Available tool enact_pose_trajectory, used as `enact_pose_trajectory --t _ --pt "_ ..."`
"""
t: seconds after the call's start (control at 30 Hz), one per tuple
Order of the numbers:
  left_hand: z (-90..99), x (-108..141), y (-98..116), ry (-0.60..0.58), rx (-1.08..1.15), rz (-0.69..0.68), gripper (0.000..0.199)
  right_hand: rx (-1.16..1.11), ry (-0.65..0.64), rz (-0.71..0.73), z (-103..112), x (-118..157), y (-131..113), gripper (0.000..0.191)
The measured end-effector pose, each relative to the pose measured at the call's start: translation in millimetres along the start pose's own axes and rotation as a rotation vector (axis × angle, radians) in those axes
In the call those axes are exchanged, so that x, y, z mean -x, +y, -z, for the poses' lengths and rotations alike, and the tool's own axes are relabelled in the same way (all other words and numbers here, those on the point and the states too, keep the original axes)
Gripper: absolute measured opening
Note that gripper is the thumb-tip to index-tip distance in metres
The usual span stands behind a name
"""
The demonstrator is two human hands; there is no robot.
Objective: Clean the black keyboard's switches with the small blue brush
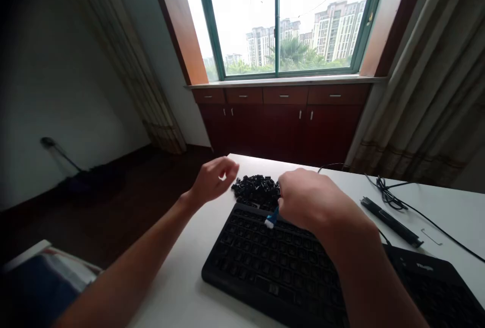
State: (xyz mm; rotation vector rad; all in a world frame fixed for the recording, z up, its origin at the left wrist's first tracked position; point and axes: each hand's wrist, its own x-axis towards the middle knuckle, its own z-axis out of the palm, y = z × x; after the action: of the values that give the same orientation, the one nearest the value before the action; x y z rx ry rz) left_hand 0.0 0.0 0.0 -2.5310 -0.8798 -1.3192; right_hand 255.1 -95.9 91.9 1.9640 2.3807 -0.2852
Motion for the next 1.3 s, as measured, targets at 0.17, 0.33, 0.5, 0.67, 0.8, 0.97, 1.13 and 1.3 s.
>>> enact_pose_trajectory --t 0.17,0.33,0.5,0.67,0.8,0.97,1.13,1.3 --pt "-16.6 27.4 7.4 -0.561 -0.185 -0.240 0.036 -0.046 -0.016 0.026 5.9 4.5 10.9 0.023" --pt "-11.7 19.8 20.4 -0.654 -0.243 -0.218 0.044 -0.103 -0.146 0.133 2.9 2.8 13.8 0.023" --pt "-11.3 22.8 16.9 -0.707 -0.261 -0.150 0.048 -0.028 -0.049 0.029 -0.2 -1.9 27.5 0.022" --pt "-12.7 25.6 13.4 -0.760 -0.256 -0.073 0.055 -0.069 -0.090 0.078 0.3 2.6 36.1 0.028" --pt "-12.5 25.8 15.0 -0.787 -0.244 -0.058 0.056 -0.070 -0.175 0.073 -3.4 2.1 29.3 0.025" --pt "-15.6 28.4 16.6 -0.795 -0.246 -0.072 0.053 0.028 -0.077 -0.031 -1.1 0.0 28.5 0.022" --pt "-18.3 31.8 14.6 -0.747 -0.221 -0.093 0.052 -0.035 -0.126 0.012 3.7 7.4 32.8 0.030" --pt "-18.9 33.0 13.1 -0.734 -0.198 -0.091 0.052 -0.030 -0.187 0.105 -11.9 -0.1 21.4 0.026"
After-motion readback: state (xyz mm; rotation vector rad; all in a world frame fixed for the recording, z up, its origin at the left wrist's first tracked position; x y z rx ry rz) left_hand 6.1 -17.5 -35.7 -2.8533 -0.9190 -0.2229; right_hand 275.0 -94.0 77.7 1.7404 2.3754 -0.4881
